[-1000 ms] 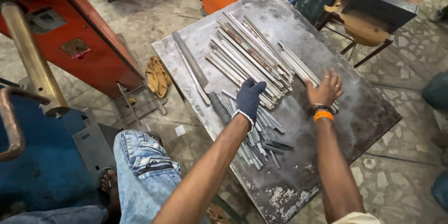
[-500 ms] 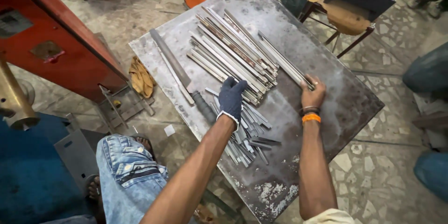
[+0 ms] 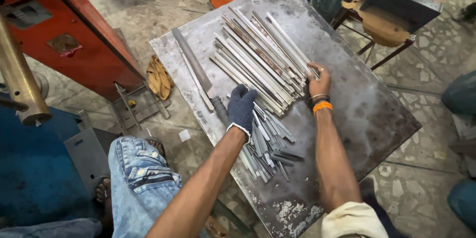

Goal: The person sits at a workbench in a metal workshop and assembles rectangular frames from flat metal strips, fitting strips into a corner joint and pressing them together by hand. They use a file to smooth a strip edge, sort through piles of strips on the table, and set completed frames on the table.

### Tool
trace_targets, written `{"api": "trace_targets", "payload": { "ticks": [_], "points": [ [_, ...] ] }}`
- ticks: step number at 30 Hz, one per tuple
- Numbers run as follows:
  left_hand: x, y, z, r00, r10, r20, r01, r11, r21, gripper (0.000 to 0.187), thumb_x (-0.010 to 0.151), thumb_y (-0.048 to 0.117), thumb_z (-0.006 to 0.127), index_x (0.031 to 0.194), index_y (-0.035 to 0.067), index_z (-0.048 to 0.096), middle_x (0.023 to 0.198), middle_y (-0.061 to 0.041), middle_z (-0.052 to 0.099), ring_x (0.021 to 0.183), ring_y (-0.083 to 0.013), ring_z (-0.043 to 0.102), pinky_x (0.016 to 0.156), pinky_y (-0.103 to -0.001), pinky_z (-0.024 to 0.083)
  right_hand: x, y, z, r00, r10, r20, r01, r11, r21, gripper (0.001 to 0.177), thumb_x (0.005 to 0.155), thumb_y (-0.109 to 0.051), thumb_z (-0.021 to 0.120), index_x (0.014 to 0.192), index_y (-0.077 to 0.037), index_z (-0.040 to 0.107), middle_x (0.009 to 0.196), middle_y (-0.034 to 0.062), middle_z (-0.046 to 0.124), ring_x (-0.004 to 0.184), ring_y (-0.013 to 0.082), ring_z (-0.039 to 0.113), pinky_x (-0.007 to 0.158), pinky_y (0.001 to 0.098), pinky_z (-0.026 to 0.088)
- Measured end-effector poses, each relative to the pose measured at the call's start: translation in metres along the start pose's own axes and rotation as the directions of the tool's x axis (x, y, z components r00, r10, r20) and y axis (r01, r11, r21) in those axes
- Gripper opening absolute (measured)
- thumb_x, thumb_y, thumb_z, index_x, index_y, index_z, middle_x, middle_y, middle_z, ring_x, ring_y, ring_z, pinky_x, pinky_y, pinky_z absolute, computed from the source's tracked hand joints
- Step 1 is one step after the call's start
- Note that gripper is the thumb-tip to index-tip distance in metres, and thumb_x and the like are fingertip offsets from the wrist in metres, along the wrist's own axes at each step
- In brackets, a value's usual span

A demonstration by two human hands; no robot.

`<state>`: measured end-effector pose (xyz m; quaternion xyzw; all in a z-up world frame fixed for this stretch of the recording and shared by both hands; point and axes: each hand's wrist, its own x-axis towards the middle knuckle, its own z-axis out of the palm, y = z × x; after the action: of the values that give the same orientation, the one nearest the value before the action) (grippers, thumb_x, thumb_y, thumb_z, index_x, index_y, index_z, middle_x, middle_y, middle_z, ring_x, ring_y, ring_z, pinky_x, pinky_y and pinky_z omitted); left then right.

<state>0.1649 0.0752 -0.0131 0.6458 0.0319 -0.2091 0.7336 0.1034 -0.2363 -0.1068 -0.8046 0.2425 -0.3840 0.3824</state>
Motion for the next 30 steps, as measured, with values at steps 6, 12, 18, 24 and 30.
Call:
{"api": "trace_targets", "payload": {
  "ticks": [6, 12, 18, 24, 30],
  "points": [
    [-0.028, 0.039, -0.032, 0.963, 0.237, -0.126, -0.201, 0.948, 0.247, 0.044, 0.086, 0.016, 0.069, 0.128, 0.002, 0.066, 0.118, -0.014, 0.074, 0.109, -0.0234, 0.07, 0.096, -0.035, 0.053, -0.016, -0.075, -0.008, 0.991, -0.127, -0.031, 0.105, 0.913, -0.394, 0.04, 0.082, 0.003, 0.079, 0.121, -0.008, 0.074, 0.119, 0.0177, 0.069, 0.112, 0.038, 0.061, 0.098, 0.0452, 0.045],
    [-0.035, 0.041, -0.079, 0.889, 0.153, -0.432, -0.062, 0.974, 0.217, 0.03, 0.09, 0.016, 0.064, 0.117, 0.003, 0.069, 0.103, -0.014, 0.075, 0.093, -0.0258, 0.071, 0.086, -0.036, 0.055, -0.097, -0.237, 0.071, 0.931, -0.059, 0.36, 0.07, 0.997, -0.016, 0.031, 0.079, -0.013, 0.082, 0.108, -0.006, 0.073, 0.102, 0.012, 0.071, 0.09, 0.0279, 0.07, 0.079, 0.0396, 0.056],
    [0.0, -0.006, -0.135, 0.91, 0.247, -0.333, -0.103, 0.912, 0.397, 0.041, 0.086, 0.018, 0.063, 0.124, 0.002, 0.066, 0.104, -0.018, 0.075, 0.095, -0.0287, 0.072, 0.088, -0.039, 0.054, -0.128, -0.281, 0.151, 0.812, -0.295, 0.504, 0.514, 0.771, -0.377, 0.041, 0.06, -0.032, 0.086, 0.09, -0.005, 0.074, 0.091, 0.0158, 0.07, 0.09, 0.0376, 0.067, 0.081, 0.0517, 0.049],
    [0.009, 0.037, -0.14, 0.992, 0.112, 0.061, -0.124, 0.743, 0.658, 0.051, 0.084, 0.032, 0.065, 0.124, 0.002, 0.068, 0.112, -0.023, 0.073, 0.108, -0.039, 0.07, 0.093, -0.045, 0.054, -0.125, -0.212, 0.178, 0.849, -0.119, 0.514, 0.371, 0.828, -0.421, 0.019, 0.075, -0.023, 0.081, 0.087, -0.009, 0.075, 0.093, 0.0149, 0.071, 0.093, 0.0364, 0.067, 0.087, 0.048, 0.051],
    [0.014, 0.054, -0.142, 0.992, -0.012, 0.123, -0.078, 0.713, 0.697, 0.062, 0.082, 0.038, 0.065, 0.14, 0.016, 0.063, 0.11, -0.024, 0.07, 0.107, -0.0393, 0.067, 0.092, -0.047, 0.052, -0.115, -0.234, 0.157, 0.912, 0.156, 0.38, -0.024, 0.944, -0.33, 0.033, 0.071, -0.02, 0.087, 0.098, -0.005, 0.076, 0.095, 0.0154, 0.075, 0.092, 0.0317, 0.072, 0.085, 0.0421, 0.055]
  ]
}}
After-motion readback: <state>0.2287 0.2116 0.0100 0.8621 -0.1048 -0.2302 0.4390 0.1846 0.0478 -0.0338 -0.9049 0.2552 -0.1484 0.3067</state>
